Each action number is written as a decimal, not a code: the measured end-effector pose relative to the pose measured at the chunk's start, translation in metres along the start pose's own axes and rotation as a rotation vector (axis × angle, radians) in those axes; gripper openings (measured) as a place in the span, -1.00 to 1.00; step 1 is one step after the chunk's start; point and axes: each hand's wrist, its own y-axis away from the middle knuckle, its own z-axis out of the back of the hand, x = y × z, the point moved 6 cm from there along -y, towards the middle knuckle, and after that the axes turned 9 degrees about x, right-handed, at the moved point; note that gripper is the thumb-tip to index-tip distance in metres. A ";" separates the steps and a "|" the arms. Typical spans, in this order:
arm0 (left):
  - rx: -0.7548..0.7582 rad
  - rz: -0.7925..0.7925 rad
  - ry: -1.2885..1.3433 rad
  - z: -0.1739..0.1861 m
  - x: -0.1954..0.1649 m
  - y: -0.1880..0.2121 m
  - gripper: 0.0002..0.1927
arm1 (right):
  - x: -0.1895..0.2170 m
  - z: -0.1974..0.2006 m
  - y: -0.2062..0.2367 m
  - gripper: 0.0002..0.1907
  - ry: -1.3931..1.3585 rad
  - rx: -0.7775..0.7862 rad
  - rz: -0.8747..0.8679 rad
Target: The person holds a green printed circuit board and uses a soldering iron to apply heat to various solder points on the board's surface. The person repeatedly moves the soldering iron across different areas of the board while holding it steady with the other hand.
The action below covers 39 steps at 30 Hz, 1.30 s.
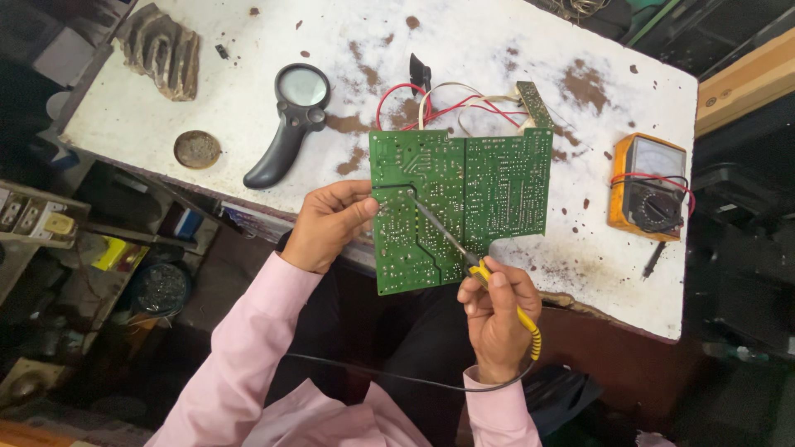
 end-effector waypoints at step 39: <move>0.020 0.017 0.073 0.001 -0.001 0.001 -0.70 | -0.005 -0.003 0.005 -0.79 0.047 0.031 0.022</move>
